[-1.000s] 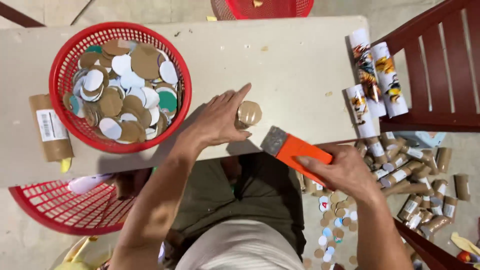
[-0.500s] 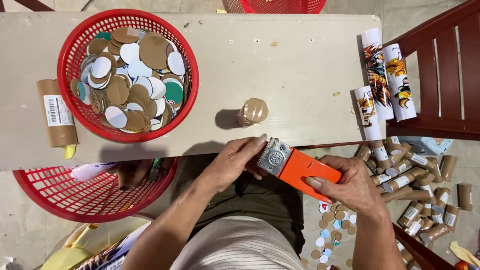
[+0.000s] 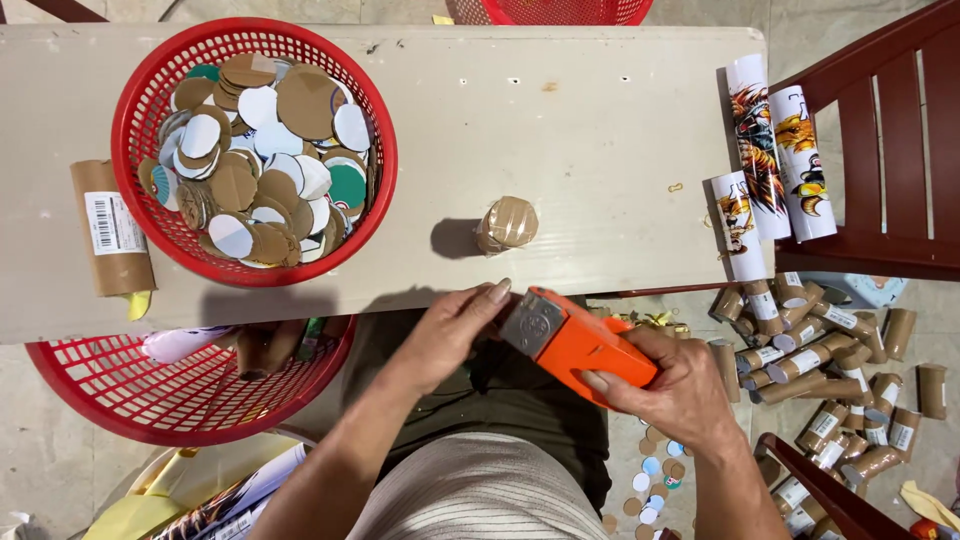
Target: Manually sealing the ends of small cardboard tubes using circular cardboard cutouts and a tape dispenser.
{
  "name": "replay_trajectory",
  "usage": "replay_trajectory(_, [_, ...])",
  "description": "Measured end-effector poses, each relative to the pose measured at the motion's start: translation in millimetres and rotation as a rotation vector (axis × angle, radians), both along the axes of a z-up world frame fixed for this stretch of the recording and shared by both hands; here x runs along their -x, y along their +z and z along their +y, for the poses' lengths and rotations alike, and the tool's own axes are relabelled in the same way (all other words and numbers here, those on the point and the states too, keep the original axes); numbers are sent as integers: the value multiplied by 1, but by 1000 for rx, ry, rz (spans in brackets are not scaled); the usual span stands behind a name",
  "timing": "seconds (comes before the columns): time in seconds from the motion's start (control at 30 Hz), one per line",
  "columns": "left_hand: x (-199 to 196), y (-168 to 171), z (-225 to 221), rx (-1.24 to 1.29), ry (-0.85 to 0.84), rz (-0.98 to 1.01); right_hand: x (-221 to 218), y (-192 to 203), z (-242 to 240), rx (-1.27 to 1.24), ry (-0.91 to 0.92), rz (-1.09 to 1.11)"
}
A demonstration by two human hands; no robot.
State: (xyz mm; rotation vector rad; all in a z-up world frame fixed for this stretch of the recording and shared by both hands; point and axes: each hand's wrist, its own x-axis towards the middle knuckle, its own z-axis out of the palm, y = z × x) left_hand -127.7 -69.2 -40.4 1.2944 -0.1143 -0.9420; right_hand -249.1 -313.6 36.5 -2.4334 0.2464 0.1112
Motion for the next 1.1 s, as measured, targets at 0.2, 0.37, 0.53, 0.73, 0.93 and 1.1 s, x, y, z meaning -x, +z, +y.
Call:
replay_trajectory(0.2, [2,-7,4,163,1,359,16,-27,0,-258,-105,182])
replay_trajectory(0.37, [-7,6,-4,2,26,216,12,-22,5,-305,-115,152])
replay_trajectory(0.53, [-84,10,3,136,314,-57,7,-14,-28,-289,-272,162])
replay_trajectory(0.73, [-139,13,-19,-207,187,-342,-20,-3,-35,-297,-495,303])
replay_trajectory(0.93, [-133,-39,-21,-239,151,-211,-40,-12,-32,-244,-530,438])
replay_trajectory(1.1, [-101,-68,-40,-271,136,98,-71,-10,-13,-142,-418,595])
